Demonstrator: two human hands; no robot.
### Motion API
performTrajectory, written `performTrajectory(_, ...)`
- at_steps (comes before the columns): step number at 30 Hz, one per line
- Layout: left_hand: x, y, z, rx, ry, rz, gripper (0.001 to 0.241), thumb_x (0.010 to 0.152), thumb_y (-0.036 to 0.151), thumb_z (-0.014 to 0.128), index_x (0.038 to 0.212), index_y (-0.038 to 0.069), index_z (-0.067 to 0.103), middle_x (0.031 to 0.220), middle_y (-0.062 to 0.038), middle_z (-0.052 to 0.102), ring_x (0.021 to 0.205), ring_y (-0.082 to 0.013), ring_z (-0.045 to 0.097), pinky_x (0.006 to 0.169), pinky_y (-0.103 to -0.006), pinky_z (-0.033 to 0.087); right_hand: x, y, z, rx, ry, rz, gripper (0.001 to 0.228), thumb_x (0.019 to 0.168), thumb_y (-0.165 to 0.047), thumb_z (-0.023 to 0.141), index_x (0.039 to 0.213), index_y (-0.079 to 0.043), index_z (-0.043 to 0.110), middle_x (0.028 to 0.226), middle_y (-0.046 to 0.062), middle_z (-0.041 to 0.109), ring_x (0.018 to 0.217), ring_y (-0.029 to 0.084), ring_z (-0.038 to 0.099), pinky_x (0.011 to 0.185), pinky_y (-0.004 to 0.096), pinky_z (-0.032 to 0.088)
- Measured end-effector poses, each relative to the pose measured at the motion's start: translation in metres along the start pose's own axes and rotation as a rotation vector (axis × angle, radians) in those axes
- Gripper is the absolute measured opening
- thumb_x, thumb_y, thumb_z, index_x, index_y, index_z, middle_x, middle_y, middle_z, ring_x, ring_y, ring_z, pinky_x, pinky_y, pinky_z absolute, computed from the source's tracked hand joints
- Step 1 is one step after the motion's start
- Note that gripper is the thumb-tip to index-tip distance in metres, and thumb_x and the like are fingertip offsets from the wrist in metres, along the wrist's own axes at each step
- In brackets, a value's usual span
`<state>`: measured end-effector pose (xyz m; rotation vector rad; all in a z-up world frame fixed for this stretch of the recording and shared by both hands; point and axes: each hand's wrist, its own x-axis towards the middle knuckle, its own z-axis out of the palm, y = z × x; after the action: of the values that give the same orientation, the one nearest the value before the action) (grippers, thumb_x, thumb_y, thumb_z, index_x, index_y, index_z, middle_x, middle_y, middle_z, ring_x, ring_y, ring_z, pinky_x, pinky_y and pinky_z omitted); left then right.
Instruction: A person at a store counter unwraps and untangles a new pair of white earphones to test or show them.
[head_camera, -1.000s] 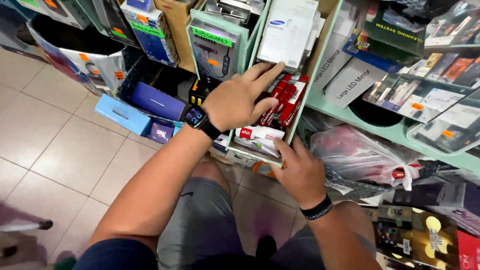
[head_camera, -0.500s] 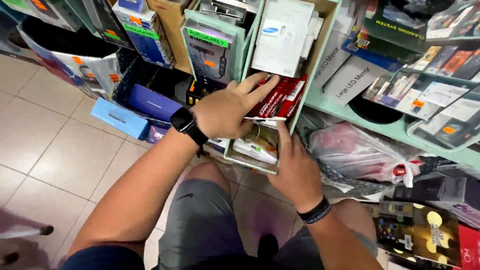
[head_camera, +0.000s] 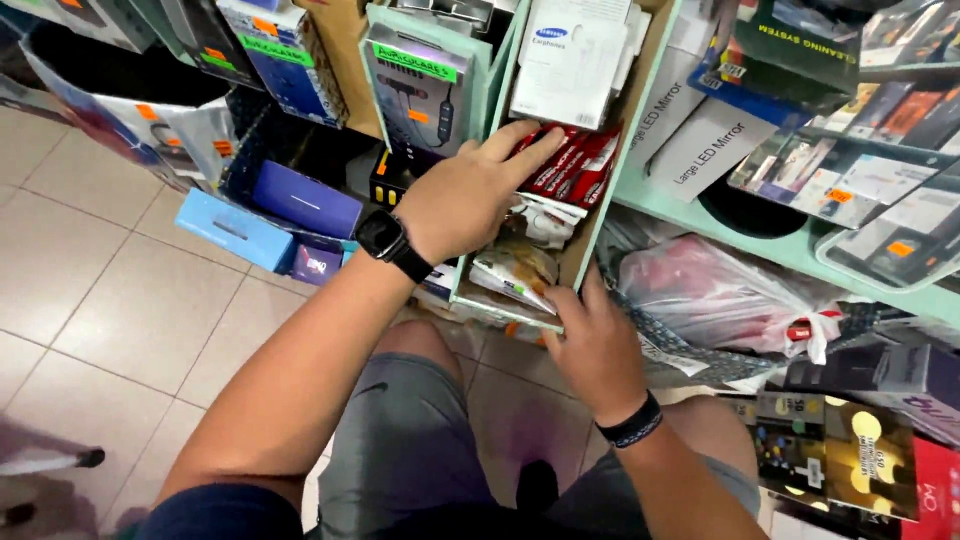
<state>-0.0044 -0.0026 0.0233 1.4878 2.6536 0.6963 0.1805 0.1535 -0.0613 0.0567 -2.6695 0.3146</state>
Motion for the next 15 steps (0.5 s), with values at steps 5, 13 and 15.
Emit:
performTrajectory(5, 0.001, 0.003, -0.009, -0.033, -0.015, 0.012, 0.073, 0.094, -0.003, 0.062, 0.160, 0.012, 0.034, 0.152, -0.021, 0.041, 0.108, -0.0569, 0.062, 0.079, -0.0571, 0.061, 0.000, 0.005, -0.001, -0.006, -0.022, 0.009, 0.027, 0.087, -0.019, 0.077, 0.111, -0.013, 0.065, 0.120, 0.023, 0.061, 0.088, 0.042, 0.073, 0.068, 0.046, 0.061)
performTrajectory(13, 0.004, 0.001, -0.016, -0.141, -0.099, 0.016, 0.075, 0.089, -0.004, 0.053, 0.160, 0.011, 0.034, 0.157, -0.023, 0.035, 0.114, -0.0631, 0.055, 0.085, -0.0648, 0.056, 0.023, -0.008, -0.031, 0.000, -0.091, 0.058, 0.098, 0.069, -0.022, 0.092, 0.154, -0.011, 0.044, 0.126, 0.029, 0.061, 0.104, 0.046, 0.070, 0.079, 0.051, 0.060)
performTrajectory(15, 0.005, 0.000, -0.019, -0.151, -0.099, 0.025, 0.076, 0.086, 0.000, 0.053, 0.160, 0.011, 0.035, 0.158, -0.022, 0.035, 0.115, -0.0628, 0.055, 0.086, -0.0637, 0.056, 0.027, -0.008, -0.031, 0.040, -0.097, 0.077, 0.105, 0.065, -0.018, 0.093, 0.154, -0.009, 0.040, 0.128, 0.031, 0.059, 0.105, 0.049, 0.069, 0.081, 0.054, 0.059)
